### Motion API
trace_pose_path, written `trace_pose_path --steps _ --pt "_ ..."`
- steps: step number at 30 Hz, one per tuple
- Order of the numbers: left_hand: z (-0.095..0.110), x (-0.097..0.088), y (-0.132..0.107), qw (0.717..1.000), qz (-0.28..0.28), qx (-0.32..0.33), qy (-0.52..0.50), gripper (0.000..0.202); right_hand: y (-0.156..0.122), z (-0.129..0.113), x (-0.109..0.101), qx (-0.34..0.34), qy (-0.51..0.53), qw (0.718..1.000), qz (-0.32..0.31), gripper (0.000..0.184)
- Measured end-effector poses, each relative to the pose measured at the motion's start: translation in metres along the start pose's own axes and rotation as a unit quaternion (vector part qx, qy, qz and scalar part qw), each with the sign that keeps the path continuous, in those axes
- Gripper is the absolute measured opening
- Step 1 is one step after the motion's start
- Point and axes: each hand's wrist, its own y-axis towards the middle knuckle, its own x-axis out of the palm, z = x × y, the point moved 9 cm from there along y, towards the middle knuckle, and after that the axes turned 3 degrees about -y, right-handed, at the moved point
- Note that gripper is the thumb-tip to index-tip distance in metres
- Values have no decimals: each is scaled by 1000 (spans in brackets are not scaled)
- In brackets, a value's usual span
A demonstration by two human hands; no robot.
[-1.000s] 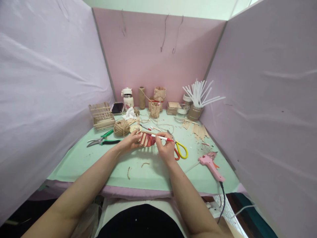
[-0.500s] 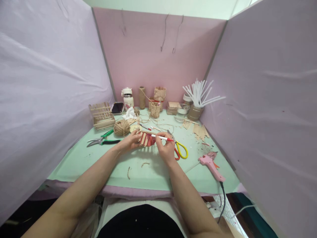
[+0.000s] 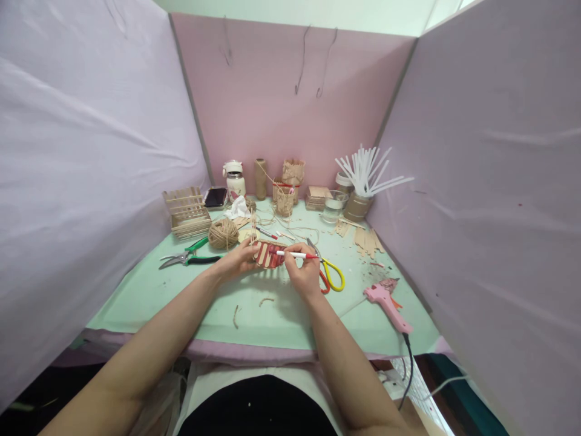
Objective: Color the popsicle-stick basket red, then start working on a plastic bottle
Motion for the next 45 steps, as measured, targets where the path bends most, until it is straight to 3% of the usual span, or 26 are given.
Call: trace_pose_path --steps 9,14,20,26,31,37,42,45 --pt "1 0 0 1000 3 -1 -8 76 -1 1 -1 2 4 1000 6 13" --pt "0 -2 0 1000 6 0 -2 71 -1 0 5 -2 1 999 -32 14" --pt "0 -1 0 1000 5 -2 -9 75 0 0 -1 -1 -1 1000 7 13" --pt "2 1 -2 1000 5 -2 -1 72 -1 -1 5 -5 5 1000 -30 15" --pt "1 1 -1 1000 7 -2 -3 72 0 -1 0 4 -7 1000 4 14" --pt "1 0 -1 1000 6 2 -6 70 -1 -1 5 2 -2 999 -32 14" --pt "1 -1 -1 1000 10 -2 -8 72 0 -2 0 3 -13 1000 -1 15" --pt "1 0 -1 1000 11 -2 -9 72 0 -2 3 3 -9 1000 -18 15"
